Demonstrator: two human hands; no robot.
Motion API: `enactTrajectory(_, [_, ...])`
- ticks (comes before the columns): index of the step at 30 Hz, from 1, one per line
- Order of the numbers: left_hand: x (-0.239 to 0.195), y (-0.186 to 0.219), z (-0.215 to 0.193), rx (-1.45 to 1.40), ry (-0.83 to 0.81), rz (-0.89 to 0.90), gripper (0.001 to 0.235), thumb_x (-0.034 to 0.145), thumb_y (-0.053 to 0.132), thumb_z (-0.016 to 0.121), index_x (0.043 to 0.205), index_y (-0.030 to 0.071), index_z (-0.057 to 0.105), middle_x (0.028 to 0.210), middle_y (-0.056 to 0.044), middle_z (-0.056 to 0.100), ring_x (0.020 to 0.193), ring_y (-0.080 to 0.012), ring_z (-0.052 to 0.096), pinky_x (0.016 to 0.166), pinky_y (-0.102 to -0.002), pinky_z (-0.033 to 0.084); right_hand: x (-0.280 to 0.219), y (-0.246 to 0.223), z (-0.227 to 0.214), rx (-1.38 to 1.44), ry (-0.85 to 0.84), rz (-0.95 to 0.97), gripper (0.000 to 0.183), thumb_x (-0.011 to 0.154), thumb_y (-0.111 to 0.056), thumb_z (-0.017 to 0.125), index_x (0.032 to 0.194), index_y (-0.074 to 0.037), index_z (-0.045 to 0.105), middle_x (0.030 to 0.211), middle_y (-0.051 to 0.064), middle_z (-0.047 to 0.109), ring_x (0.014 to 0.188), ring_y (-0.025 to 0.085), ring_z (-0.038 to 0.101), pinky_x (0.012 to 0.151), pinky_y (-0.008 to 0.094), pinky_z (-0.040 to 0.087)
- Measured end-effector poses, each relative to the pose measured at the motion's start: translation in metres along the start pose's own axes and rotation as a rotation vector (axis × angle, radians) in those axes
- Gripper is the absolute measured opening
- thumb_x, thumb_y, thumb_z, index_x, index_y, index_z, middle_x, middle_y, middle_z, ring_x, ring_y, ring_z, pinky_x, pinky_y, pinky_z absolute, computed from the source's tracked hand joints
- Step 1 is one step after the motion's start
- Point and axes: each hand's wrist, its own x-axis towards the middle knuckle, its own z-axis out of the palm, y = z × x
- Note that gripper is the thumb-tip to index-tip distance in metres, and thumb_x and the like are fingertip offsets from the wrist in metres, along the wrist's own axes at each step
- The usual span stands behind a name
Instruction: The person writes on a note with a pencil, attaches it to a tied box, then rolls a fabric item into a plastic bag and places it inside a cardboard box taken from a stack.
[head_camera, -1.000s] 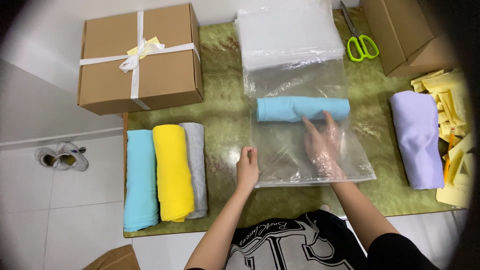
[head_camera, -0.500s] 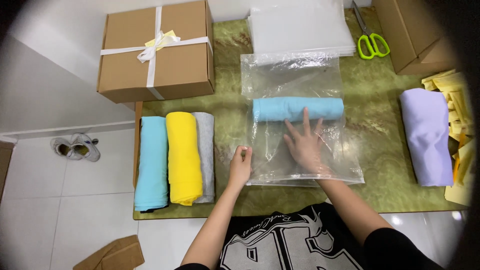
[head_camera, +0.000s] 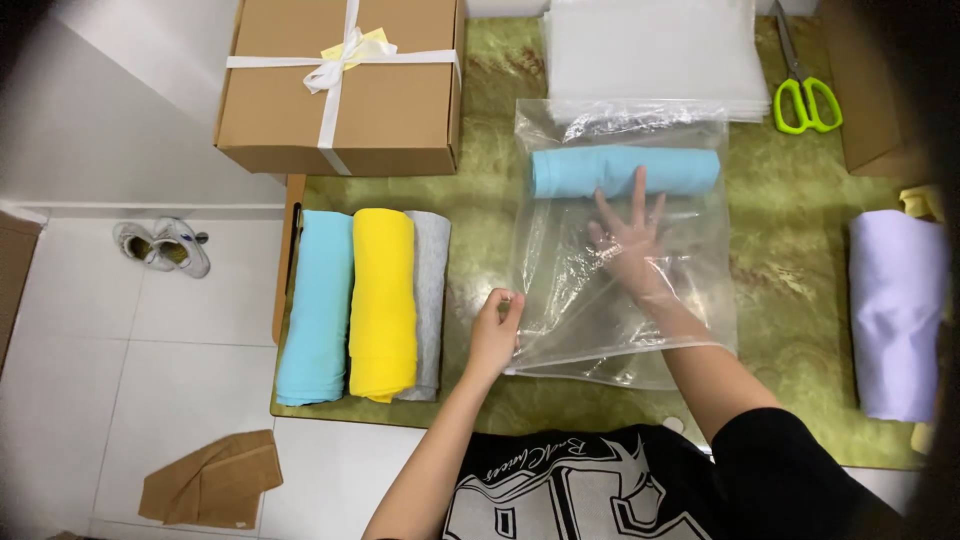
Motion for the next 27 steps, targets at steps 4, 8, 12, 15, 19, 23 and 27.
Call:
enactTrajectory(4, [0.008, -0.025, 0.002, -0.032, 0.004, -0.020, 0.022, 0.108, 0.035, 0.063, 0.113, 0.014, 0.068, 0.057, -0.005, 0.060, 0.048, -0.0187, 0.063, 0.049, -0.030, 0.050, 0.021, -0.002, -0.007, -0.135, 0.036, -0.002, 0.054, 0.108, -0.053, 0.057, 0.162, -0.051, 0.046, 0.181, -0.007, -0.014, 0.160, 0.051, 0.007, 0.112, 0.087, 0.026])
enactTrajectory(8, [0.016, -0.037, 0.003, -0.004, -0.024, -0.062, 0.023, 0.109, 0.037, 0.061, 0.113, 0.016, 0.069, 0.059, -0.005, 0.060, 0.049, -0.0186, 0.062, 0.049, -0.030, 0.050, 0.049, -0.019, -0.018, -0.130, 0.068, 0.079, 0.060, 0.104, -0.043, 0.071, 0.158, -0.055, 0.049, 0.179, -0.012, -0.014, 0.161, 0.044, 0.006, 0.109, 0.084, 0.039])
enactTrajectory(12, [0.009, -0.029, 0.001, 0.007, -0.058, -0.090, 0.022, 0.109, 0.036, 0.060, 0.114, 0.016, 0.067, 0.058, -0.005, 0.060, 0.048, -0.0185, 0.062, 0.047, -0.029, 0.048, 0.074, -0.026, -0.016, -0.232, -0.031, 0.178, 0.059, 0.106, -0.055, 0.059, 0.162, -0.058, 0.039, 0.179, -0.010, -0.020, 0.162, 0.043, 0.001, 0.114, 0.087, 0.025])
enactTrajectory(15, [0.011, -0.034, 0.003, 0.026, -0.066, -0.084, 0.019, 0.109, 0.036, 0.061, 0.112, 0.018, 0.066, 0.059, -0.005, 0.060, 0.048, -0.0181, 0.062, 0.047, -0.029, 0.049, 0.094, 0.002, 0.018, -0.258, -0.042, 0.197, 0.067, 0.104, -0.057, 0.060, 0.164, -0.059, 0.031, 0.179, -0.008, -0.023, 0.162, 0.042, -0.003, 0.115, 0.086, 0.020])
enactTrajectory(19, [0.008, -0.032, 0.000, 0.047, -0.084, -0.083, 0.020, 0.109, 0.037, 0.062, 0.112, 0.018, 0.066, 0.059, -0.005, 0.061, 0.048, -0.0175, 0.062, 0.046, -0.028, 0.049, 0.077, -0.010, -0.003, -0.229, 0.001, 0.149, 0.066, 0.103, -0.056, 0.061, 0.163, -0.056, 0.035, 0.179, -0.003, -0.021, 0.161, 0.046, -0.002, 0.115, 0.087, 0.015])
enactTrajectory(23, [0.006, -0.033, 0.005, 0.049, -0.104, -0.068, 0.019, 0.110, 0.035, 0.059, 0.112, 0.016, 0.064, 0.055, -0.004, 0.059, 0.045, -0.0177, 0.060, 0.042, -0.026, 0.046, 0.022, 0.027, -0.016, -0.123, 0.267, 0.090, 0.094, 0.093, -0.028, 0.078, 0.174, -0.036, 0.029, 0.176, 0.016, -0.011, 0.155, 0.053, 0.017, 0.116, 0.075, 0.033])
enactTrajectory(27, [0.012, -0.061, 0.016, 0.117, -0.119, -0.030, 0.023, 0.110, 0.036, 0.058, 0.117, 0.015, 0.062, 0.055, -0.007, 0.064, 0.047, -0.0213, 0.064, 0.043, -0.031, 0.048, -0.017, 0.117, 0.018, 0.030, 0.492, 0.008, 0.092, 0.104, -0.064, 0.052, 0.170, -0.001, 0.034, 0.175, 0.030, 0.016, 0.146, 0.054, 0.046, 0.117, 0.055, 0.047])
